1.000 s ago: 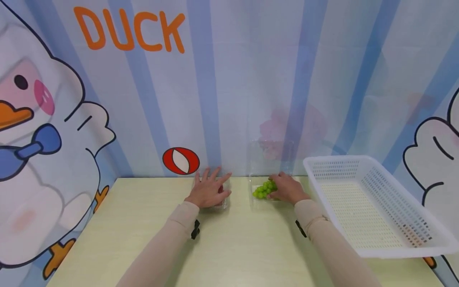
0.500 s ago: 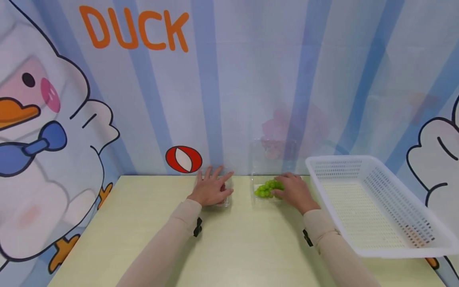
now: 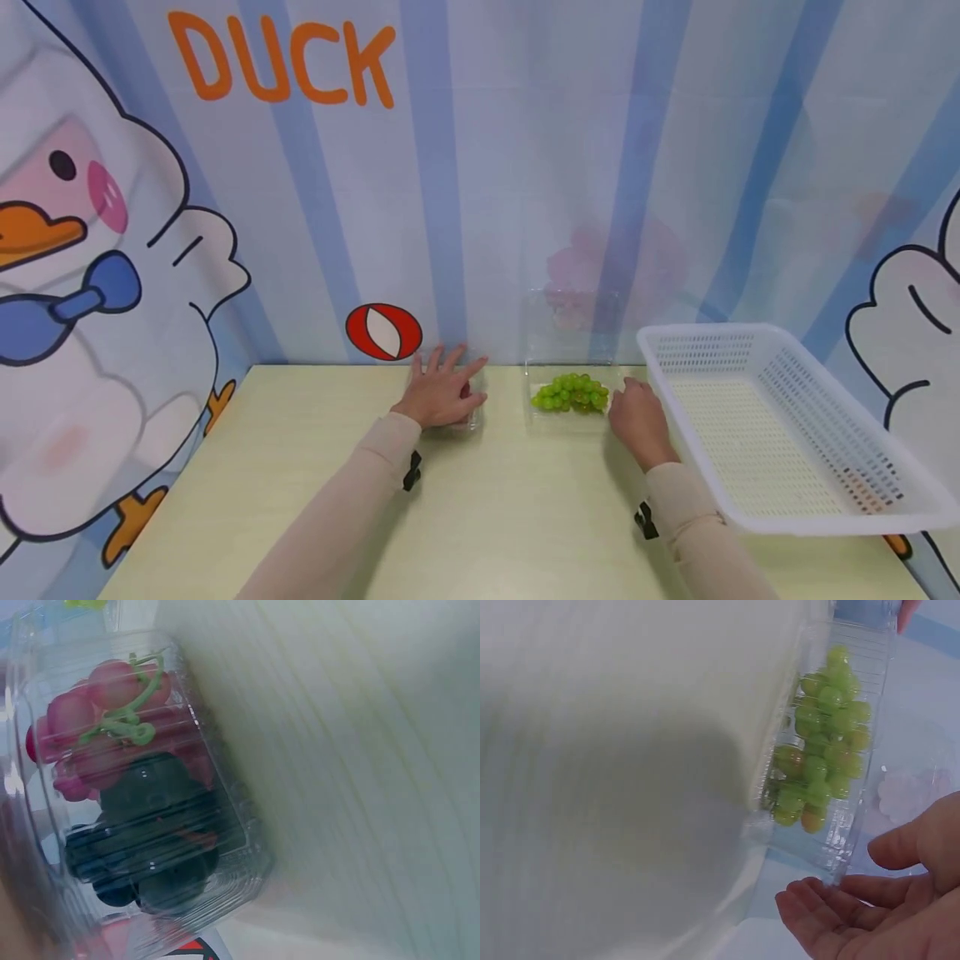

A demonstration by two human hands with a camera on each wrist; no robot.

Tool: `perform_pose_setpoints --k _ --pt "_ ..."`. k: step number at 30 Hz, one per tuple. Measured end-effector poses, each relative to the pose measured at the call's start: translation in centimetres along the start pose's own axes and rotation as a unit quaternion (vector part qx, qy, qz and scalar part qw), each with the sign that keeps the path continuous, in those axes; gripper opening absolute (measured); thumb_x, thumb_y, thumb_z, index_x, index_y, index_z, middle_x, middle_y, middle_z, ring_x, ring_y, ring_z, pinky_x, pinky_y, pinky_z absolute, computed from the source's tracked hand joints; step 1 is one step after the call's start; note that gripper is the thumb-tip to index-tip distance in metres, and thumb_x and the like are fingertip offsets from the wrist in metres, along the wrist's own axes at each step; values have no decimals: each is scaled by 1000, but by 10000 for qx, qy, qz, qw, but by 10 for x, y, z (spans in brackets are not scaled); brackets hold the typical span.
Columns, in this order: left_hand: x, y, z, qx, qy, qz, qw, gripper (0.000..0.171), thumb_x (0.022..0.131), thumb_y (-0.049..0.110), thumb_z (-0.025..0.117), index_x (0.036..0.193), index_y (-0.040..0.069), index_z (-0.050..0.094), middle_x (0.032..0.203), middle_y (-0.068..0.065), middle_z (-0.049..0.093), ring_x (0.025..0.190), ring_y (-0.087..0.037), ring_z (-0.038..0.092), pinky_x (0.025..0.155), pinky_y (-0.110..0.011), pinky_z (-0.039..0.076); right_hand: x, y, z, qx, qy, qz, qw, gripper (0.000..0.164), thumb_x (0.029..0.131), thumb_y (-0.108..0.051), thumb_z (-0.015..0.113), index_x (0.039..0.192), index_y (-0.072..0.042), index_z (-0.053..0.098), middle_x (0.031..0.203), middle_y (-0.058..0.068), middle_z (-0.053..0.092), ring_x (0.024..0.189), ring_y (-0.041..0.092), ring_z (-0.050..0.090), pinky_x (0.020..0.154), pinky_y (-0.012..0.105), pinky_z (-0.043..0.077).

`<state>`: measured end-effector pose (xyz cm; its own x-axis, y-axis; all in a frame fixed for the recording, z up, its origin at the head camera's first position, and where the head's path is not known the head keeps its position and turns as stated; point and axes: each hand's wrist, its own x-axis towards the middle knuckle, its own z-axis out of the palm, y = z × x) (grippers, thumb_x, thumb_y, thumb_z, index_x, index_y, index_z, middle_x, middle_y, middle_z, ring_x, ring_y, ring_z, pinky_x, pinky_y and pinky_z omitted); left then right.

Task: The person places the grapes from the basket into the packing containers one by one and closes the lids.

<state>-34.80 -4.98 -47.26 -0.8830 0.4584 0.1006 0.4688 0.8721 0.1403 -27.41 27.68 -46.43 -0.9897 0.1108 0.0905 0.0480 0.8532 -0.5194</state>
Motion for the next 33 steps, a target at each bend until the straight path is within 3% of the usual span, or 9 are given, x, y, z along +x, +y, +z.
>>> perform_pose_setpoints --k 7,11,14,18,21,27,33 --pt "3 2 -3 69 -342 -113 9993 65 100 64 38 161 43 25 171 -4 15 155 -42 11 115 -76 8 -9 13 5 325 -121 577 9977 49 105 -13 28 137 21 42 136 42 50 122 56 51 101 61 45" --pt "6 6 -6 130 -380 -114 9991 66 101 65 36 161 41 24 171 -5 14 156 -41 11 115 -76 10 -14 20 5 759 -201 934 9925 50 107 -21 25 130 17 49 118 34 59 98 43 59 82 50 51" --pt "11 11 -9 179 -93 -39 9998 66 103 63 36 162 34 28 169 -7 20 154 -40 18 114 -74 18 -18 22 4 1057 -266 1139 9875 48 109 -24 27 121 12 56 99 21 65 82 29 57 71 41 47" --pt "23 18 -12 140 607 115 9980 61 107 52 38 159 20 36 161 -10 35 146 -36 35 112 -64 34 -19 23 3 1325 -390 1211 9830 48 111 -28 28 117 8 59 89 10 68 78 21 59 72 36 46" --pt "35 25 -16 21 927 189 9955 58 109 46 38 157 14 39 156 -11 43 139 -33 44 110 -54 42 -18 24 3 1504 -415 1194 9805 48 111 -28 28 119 10 57 86 8 68 77 18 59 72 33 46" --pt "50 40 -22 -644 1048 114 9923 55 109 38 45 154 7 41 150 -14 48 133 -33 49 109 -46 45 -17 26 3 1574 -419 1147 9799 46 112 -27 29 114 9 57 80 5 68 72 14 58 69 29 45" --pt "60 55 -25 -1510 927 -343 9836 52 107 30 52 153 8 43 151 -14 47 135 -35 48 106 -50 46 -18 25 1 1541 -449 1115 9807 44 111 -26 29 111 8 58 80 6 68 70 14 57 67 29 43"
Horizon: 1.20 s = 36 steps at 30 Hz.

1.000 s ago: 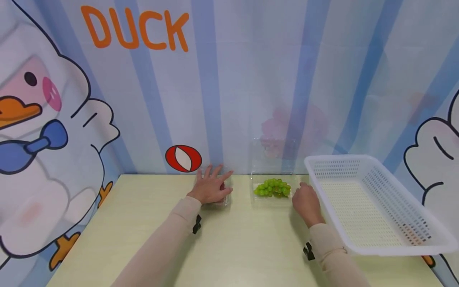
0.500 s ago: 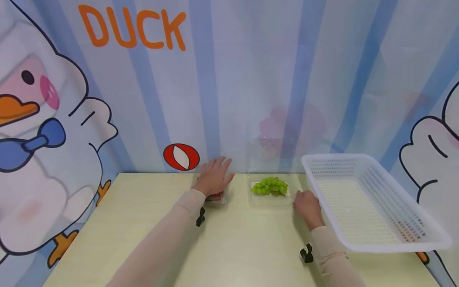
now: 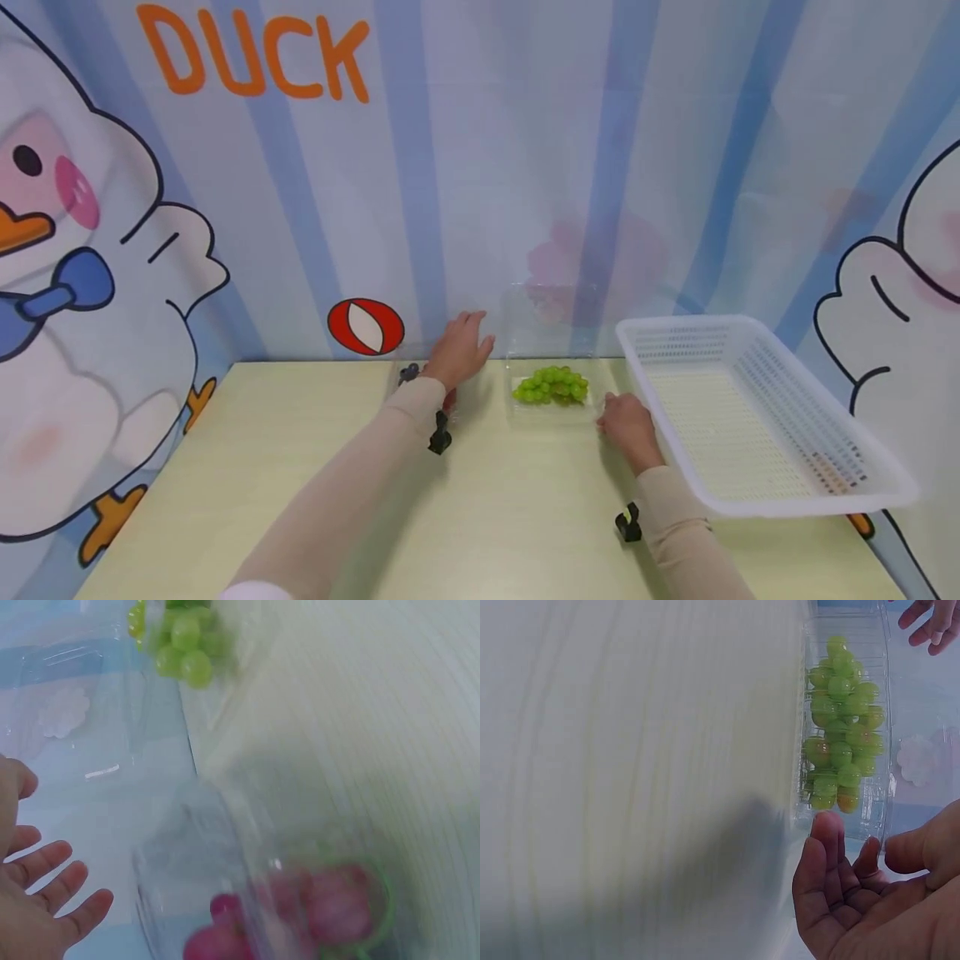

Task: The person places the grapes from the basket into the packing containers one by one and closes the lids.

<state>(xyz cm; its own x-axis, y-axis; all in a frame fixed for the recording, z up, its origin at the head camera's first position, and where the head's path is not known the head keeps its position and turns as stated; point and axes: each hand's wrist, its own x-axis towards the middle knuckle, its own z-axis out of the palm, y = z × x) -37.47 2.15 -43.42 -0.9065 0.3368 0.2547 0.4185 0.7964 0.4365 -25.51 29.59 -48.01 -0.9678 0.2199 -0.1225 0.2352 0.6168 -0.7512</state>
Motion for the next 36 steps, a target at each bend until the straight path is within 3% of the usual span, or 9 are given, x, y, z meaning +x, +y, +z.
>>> perform_pose_setpoints --k 7,14,22,30,36 --pt "13 8 7 -817 93 -654 9945 50 105 26 55 151 9 45 150 -11 50 135 -32 48 105 -48 48 0 -1 -1 -14 -17 -41 10000 43 111 -26 28 115 8 55 86 9 69 73 15 58 68 29 44" --pt "26 18 8 -1604 291 -837 9831 42 108 20 48 148 6 49 139 -14 60 128 -32 55 103 -47 49 2 -1 -6 -4 6 -191 9998 42 111 -25 30 108 7 57 84 9 69 72 15 58 67 29 44" --pt "28 27 6 -1554 515 -957 9818 32 110 21 46 137 9 58 130 -8 65 120 -28 59 98 -43 52 4 -2 -2 158 -35 -108 9998 40 111 -24 33 108 7 58 80 5 67 68 12 57 64 27 45" --pt "27 33 3 -1371 752 -850 9840 22 108 23 52 121 10 63 112 -7 68 96 -22 65 82 -39 56 3 3 -1 184 -18 -118 9998 40 111 -25 34 107 7 58 80 5 68 67 11 58 63 26 46" --pt "30 36 6 -1354 860 -1169 9801 20 106 24 57 117 7 60 106 -10 67 93 -25 66 79 -41 56 2 6 -2 317 -134 -72 9994 40 111 -25 34 109 8 58 81 5 68 68 11 58 64 26 46"
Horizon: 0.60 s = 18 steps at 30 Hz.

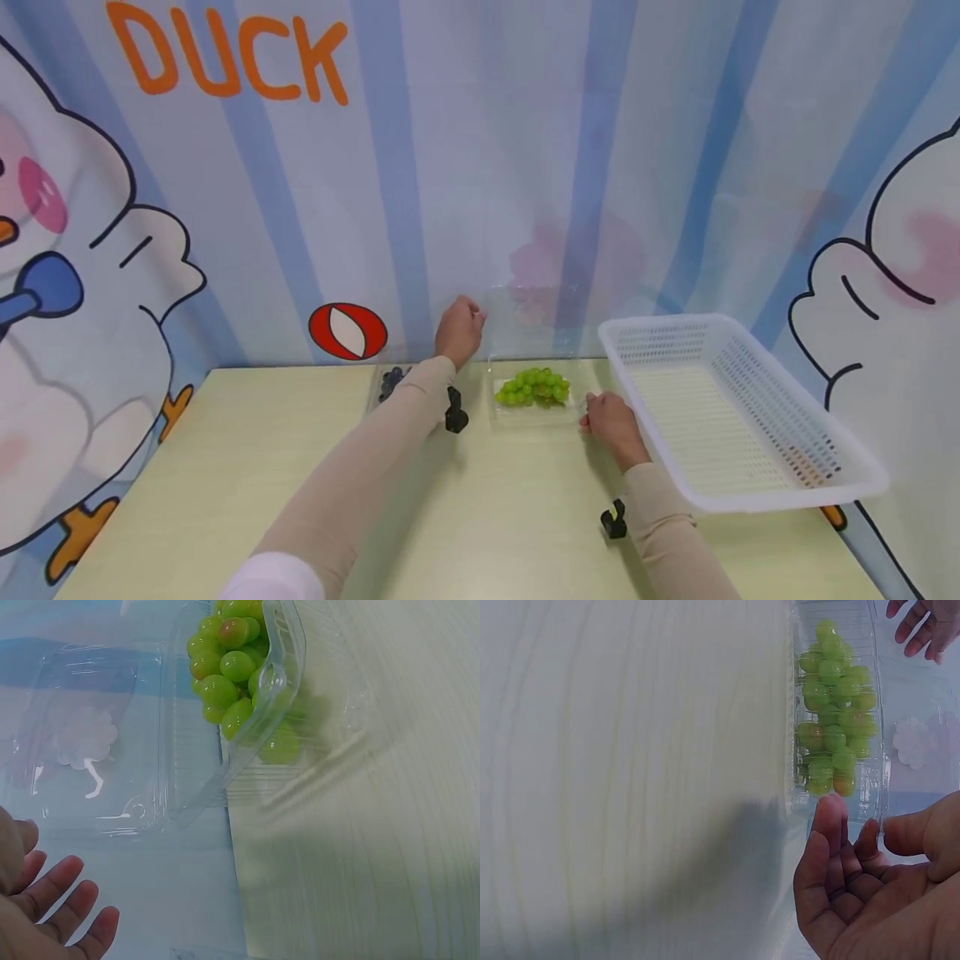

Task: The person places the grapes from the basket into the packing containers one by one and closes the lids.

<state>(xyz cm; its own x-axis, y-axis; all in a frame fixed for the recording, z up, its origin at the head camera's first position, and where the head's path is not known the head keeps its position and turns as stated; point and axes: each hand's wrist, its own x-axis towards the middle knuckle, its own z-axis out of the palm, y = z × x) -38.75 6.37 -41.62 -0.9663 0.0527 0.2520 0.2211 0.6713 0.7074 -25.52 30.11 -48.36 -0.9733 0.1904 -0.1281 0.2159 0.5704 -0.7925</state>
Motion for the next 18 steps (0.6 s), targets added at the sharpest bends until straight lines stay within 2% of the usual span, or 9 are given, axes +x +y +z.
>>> perform_pose_setpoints --k 6,11,18 --pt "3 2 6 89 -129 -131 9998 23 106 24 55 123 7 58 110 -11 69 98 -27 67 83 -42 55 -4 -2 1 37 -101 56 9999 41 112 -27 34 111 7 58 85 9 68 70 15 57 64 29 45" --pt "9 6 6 72 -102 -73 9999 22 107 25 55 120 8 59 105 -11 69 95 -27 67 81 -43 55 -4 -2 -2 38 -77 17 10000 42 112 -28 34 110 7 57 86 10 68 72 17 59 65 29 45" --pt "11 9 0 282 -28 51 9996 19 107 24 53 116 9 62 102 -8 70 91 -25 68 78 -42 56 -2 0 -2 -19 -26 -14 10000 39 111 -26 35 101 4 58 83 7 68 71 14 60 65 27 46"
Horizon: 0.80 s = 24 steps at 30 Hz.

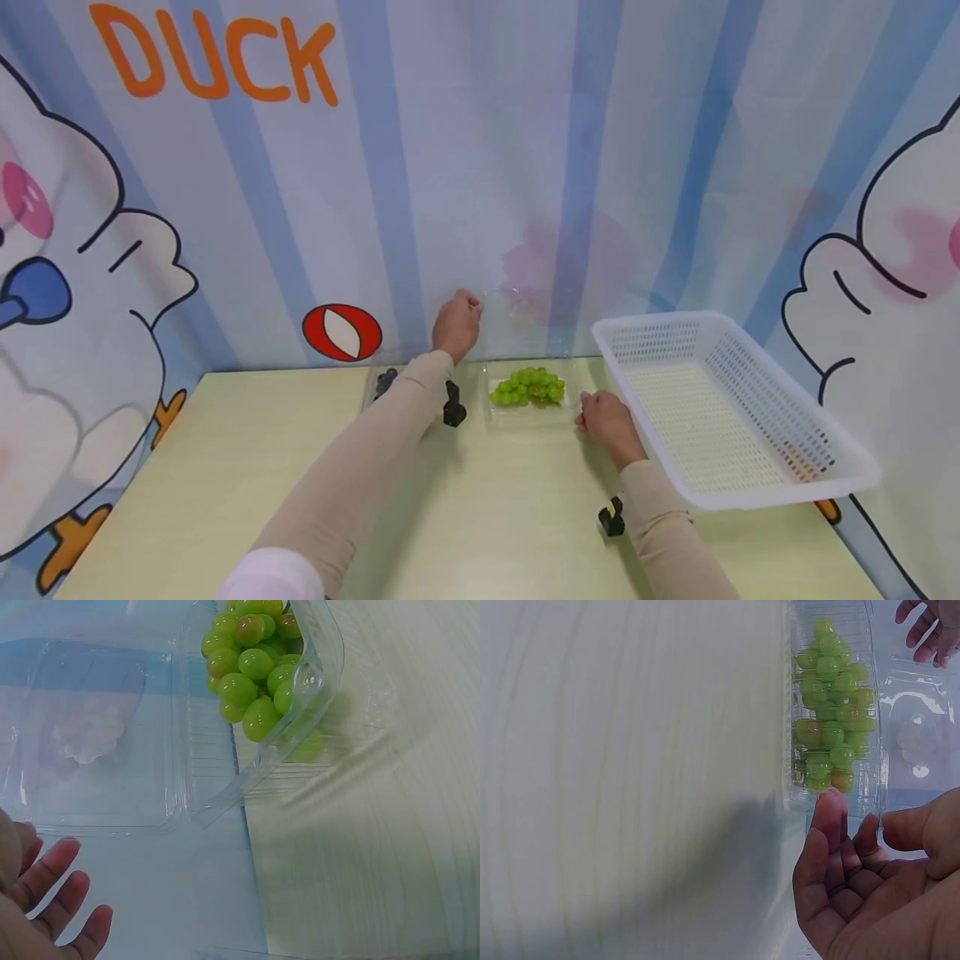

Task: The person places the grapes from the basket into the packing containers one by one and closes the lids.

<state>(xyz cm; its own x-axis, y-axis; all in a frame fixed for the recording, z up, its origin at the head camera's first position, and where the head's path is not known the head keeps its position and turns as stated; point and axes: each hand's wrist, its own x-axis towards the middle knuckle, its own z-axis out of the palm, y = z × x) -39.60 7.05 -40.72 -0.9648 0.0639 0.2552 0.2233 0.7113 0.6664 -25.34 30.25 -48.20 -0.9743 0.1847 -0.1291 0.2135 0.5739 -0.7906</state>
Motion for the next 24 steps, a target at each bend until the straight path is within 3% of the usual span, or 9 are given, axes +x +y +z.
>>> perform_pose_setpoints --k 13,24 --pt "0 -1 -6 -32 -245 293 9993 14 107 25 55 109 13 63 96 -3 69 80 -18 62 70 -36 52 2 1 0 2 -108 77 9999 41 112 -27 34 109 5 58 87 8 67 73 17 61 66 29 46" --pt "-7 -9 -12 -132 -438 976 9942 15 108 22 51 110 12 62 98 -4 68 78 -17 62 67 -33 51 3 2 0 205 -167 146 9995 42 112 -29 34 113 7 57 85 6 67 71 14 60 66 28 46"
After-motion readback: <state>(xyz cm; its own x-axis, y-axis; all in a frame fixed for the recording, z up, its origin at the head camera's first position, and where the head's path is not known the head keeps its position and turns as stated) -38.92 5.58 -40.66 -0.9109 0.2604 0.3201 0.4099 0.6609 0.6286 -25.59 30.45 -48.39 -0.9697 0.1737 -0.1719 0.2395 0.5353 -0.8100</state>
